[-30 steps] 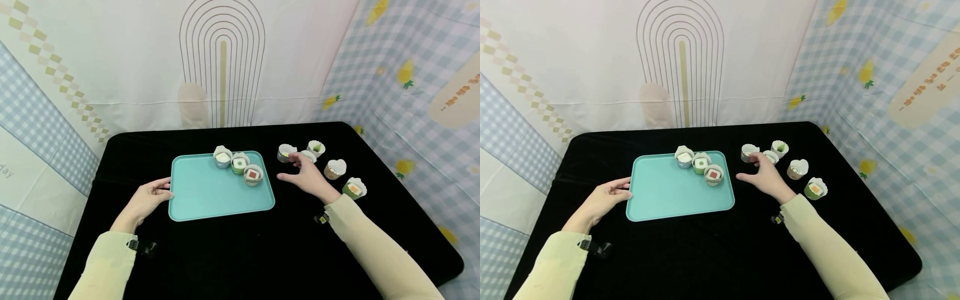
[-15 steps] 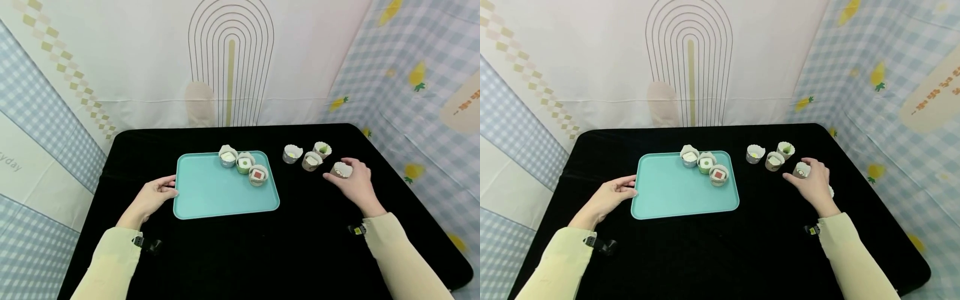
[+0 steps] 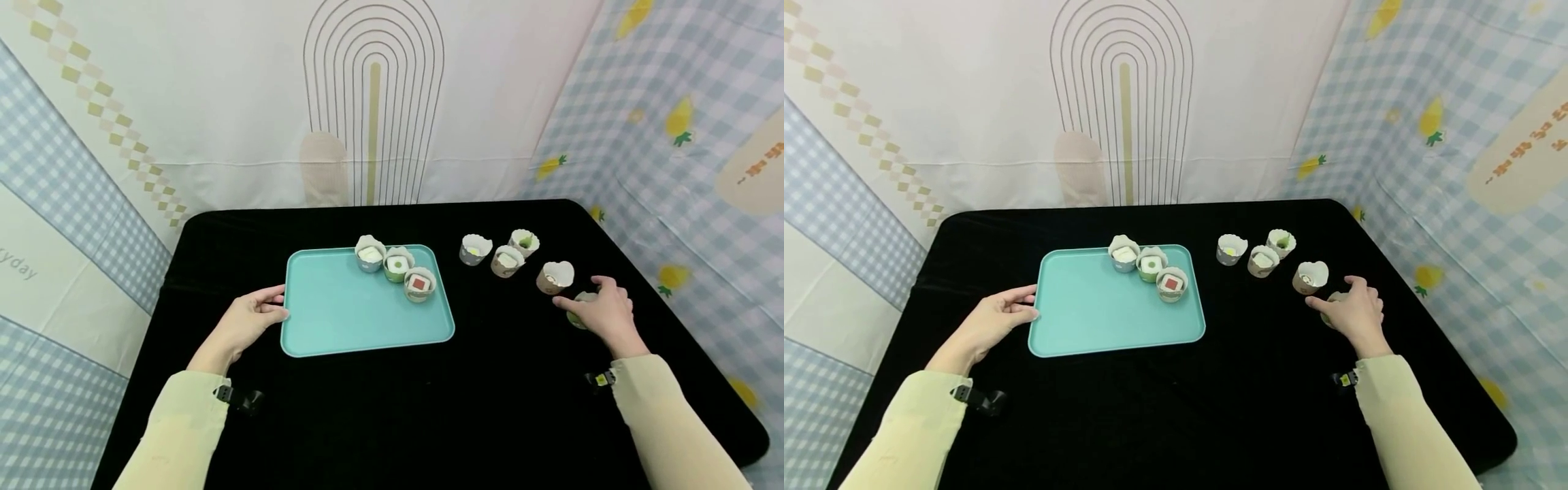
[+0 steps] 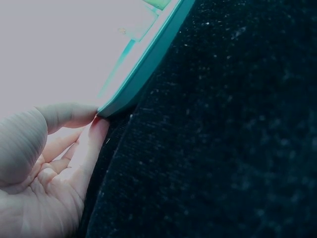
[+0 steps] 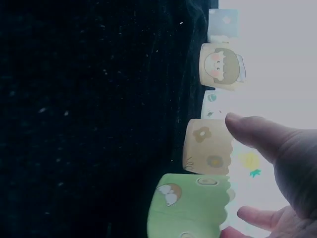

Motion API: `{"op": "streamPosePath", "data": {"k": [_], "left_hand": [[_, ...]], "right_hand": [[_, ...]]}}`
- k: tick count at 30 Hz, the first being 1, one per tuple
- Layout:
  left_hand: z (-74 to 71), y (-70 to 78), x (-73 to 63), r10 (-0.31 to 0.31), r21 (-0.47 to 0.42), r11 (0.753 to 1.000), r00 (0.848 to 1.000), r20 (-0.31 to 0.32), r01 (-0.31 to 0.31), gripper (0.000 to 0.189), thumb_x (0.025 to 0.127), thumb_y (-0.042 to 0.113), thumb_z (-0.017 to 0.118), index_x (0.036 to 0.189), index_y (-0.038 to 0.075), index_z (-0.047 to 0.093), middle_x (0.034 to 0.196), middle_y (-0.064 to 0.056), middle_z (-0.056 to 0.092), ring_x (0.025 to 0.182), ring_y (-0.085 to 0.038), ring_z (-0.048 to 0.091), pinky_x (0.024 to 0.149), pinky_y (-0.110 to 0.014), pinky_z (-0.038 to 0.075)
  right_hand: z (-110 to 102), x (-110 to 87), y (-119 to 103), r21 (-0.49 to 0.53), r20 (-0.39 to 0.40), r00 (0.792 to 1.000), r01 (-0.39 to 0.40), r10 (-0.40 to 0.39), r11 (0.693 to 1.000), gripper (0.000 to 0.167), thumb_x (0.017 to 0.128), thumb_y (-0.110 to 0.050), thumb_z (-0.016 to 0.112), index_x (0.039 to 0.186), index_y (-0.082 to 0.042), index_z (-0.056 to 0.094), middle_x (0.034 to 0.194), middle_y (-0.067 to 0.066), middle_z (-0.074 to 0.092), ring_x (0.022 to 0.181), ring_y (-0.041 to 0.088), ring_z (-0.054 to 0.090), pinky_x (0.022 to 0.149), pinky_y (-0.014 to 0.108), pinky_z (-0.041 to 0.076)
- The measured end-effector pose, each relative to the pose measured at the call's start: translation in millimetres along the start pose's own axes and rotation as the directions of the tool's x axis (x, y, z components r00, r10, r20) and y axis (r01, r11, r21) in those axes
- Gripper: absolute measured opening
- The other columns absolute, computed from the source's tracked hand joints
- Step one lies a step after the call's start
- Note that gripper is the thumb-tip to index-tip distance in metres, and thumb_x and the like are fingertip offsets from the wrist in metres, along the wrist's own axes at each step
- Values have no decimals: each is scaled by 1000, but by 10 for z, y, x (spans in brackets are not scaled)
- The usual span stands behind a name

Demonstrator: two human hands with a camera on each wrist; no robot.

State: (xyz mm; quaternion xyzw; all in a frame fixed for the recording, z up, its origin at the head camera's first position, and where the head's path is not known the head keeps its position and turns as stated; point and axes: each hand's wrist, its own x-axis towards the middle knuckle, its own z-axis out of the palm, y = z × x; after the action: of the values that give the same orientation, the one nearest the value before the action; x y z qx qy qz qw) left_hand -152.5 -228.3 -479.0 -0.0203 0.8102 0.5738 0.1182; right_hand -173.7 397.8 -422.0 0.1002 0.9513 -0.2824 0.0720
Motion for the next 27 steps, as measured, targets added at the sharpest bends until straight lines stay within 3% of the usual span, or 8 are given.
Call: {"op": "streamPosePath", "data": {"k": [3,6,9,13,17,27], "left_hand": [[-6,-2,3,0,6,1000,1000,-1,0,60,93,19,66,147,13,43,128,-15,51,108,-27,54,100,-48,40],[-8,-4,2,2,8,1000,1000,4,-2,60,93,20,67,147,13,43,128,-15,51,109,-27,54,100,-49,39],[-10,-8,2,3,14,1000,1000,4,-3,60,92,21,67,147,13,43,127,-14,52,109,-26,54,100,-48,40],[-15,-19,11,9,14,1000,1000,3,-9,60,92,21,67,147,13,44,128,-14,52,108,-26,54,99,-47,40],[-17,-33,22,7,11,1000,1000,8,-7,60,93,20,67,147,12,43,129,-15,51,109,-26,54,99,-47,40],[-8,-17,15,12,26,1000,1000,5,-12,60,93,20,67,147,11,43,128,-15,52,108,-27,54,100,-48,40]], "right_hand": [[-33,-21,46,63,99,995,-28,21,998,116,83,-65,62,150,8,3,145,45,3,127,62,16,93,70,28],[-33,-53,79,107,144,989,-48,33,993,116,85,-62,62,150,9,-3,146,44,0,127,60,19,92,67,33],[11,-85,101,118,118,993,-39,25,992,111,87,-56,64,147,11,0,141,45,12,119,56,33,87,60,42],[87,-121,133,140,80,997,-21,10,990,99,89,-45,67,142,14,7,126,40,30,97,41,49,71,43,50],[128,-135,179,155,58,998,-27,18,988,91,89,-39,69,138,15,13,118,34,36,89,33,52,63,35,51],[202,-148,176,133,-55,998,10,-3,991,78,91,-40,65,133,15,28,118,31,39,89,34,49,61,33,50]]}}
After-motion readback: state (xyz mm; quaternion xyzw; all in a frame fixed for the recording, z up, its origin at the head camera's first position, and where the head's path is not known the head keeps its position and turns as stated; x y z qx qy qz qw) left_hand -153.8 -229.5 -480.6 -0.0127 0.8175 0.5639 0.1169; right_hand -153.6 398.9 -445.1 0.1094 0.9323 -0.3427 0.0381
